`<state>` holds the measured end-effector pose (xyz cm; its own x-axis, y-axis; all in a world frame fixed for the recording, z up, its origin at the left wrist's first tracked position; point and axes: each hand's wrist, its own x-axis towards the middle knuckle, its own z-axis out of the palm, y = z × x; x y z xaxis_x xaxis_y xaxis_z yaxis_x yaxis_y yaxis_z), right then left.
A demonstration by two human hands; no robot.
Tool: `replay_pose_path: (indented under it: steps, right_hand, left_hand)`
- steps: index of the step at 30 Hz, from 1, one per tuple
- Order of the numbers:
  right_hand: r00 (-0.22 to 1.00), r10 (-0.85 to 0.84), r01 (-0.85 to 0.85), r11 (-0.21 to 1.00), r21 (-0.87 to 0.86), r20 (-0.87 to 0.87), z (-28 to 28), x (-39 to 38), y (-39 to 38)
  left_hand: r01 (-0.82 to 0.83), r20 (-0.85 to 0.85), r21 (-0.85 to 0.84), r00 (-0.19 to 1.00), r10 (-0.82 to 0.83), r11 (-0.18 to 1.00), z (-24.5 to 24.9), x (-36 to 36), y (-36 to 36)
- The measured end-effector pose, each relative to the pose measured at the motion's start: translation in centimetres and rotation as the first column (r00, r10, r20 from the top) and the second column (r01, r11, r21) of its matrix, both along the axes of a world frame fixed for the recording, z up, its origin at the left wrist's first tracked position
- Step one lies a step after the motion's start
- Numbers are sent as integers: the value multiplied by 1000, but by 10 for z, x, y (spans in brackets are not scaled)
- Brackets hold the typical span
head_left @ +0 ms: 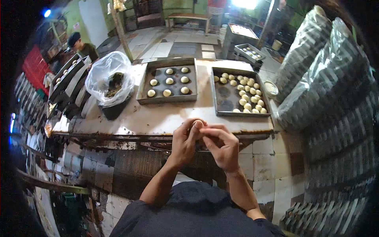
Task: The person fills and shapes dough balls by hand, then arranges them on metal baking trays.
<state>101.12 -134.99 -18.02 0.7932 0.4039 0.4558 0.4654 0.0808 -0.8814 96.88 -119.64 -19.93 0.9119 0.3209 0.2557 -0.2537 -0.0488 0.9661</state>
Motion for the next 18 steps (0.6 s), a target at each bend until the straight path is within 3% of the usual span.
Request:
replay_pose_path:
  steps: [1,2,4,5,6,7,9,10,11,12,13,14,15,17,18]
  right_hand:
    - [1000,20,-19,999,-30,16,-2,0,11]
    - [997,43,-41,999,32,-63,-26,8,24]
    - [978,-12,17,1000,25,-208,-58,22,47]
    - [961,-40,47,999,18,-275,-74,31,58]
    - [920,41,-31,999,32,-391,-86,37,70]
    - [766,234,-157,971,180,-598,-92,38,79]
    - [559,325,-355,925,134,-763,-112,44,100]
    - [518,321,-380,917,123,-793,-123,49,112]
    - [474,311,-406,907,109,-824,-136,56,124]
    - [603,238,-422,905,-51,-762,-153,71,138]
    - [727,41,-224,958,-180,-685,-174,82,153]
    - [914,-144,-30,908,-418,-379,-190,103,172]
    - [967,-255,215,802,-558,5,-198,123,192]
    - [817,-485,179,729,-661,-313,-206,153,226]
    - [916,-376,228,778,-586,-143,-259,163,225]
  left_hand:
    - [-16,-106,98,994,27,995,-5,2,12]
    - [26,-86,258,996,-4,966,-22,4,24]
    - [85,-168,422,986,-15,903,-28,0,41]
    - [96,-274,399,961,19,912,-34,-2,49]
    - [54,-242,443,968,62,895,-44,-2,57]
    - [12,-209,485,973,103,874,-55,-2,67]
    - [-36,-145,581,978,147,813,-86,1,92]
    - [-27,-191,519,970,147,855,-90,1,102]
    - [85,-286,391,958,33,916,-93,4,119]
    - [52,-249,384,967,49,922,-88,10,133]
    - [16,-214,373,974,69,928,-85,15,146]
    - [25,-208,351,977,52,936,-90,21,166]
    - [31,-203,323,979,37,946,-94,28,187]
    - [39,-201,304,979,24,952,-106,44,231]
    - [44,-211,312,977,24,949,-115,50,254]
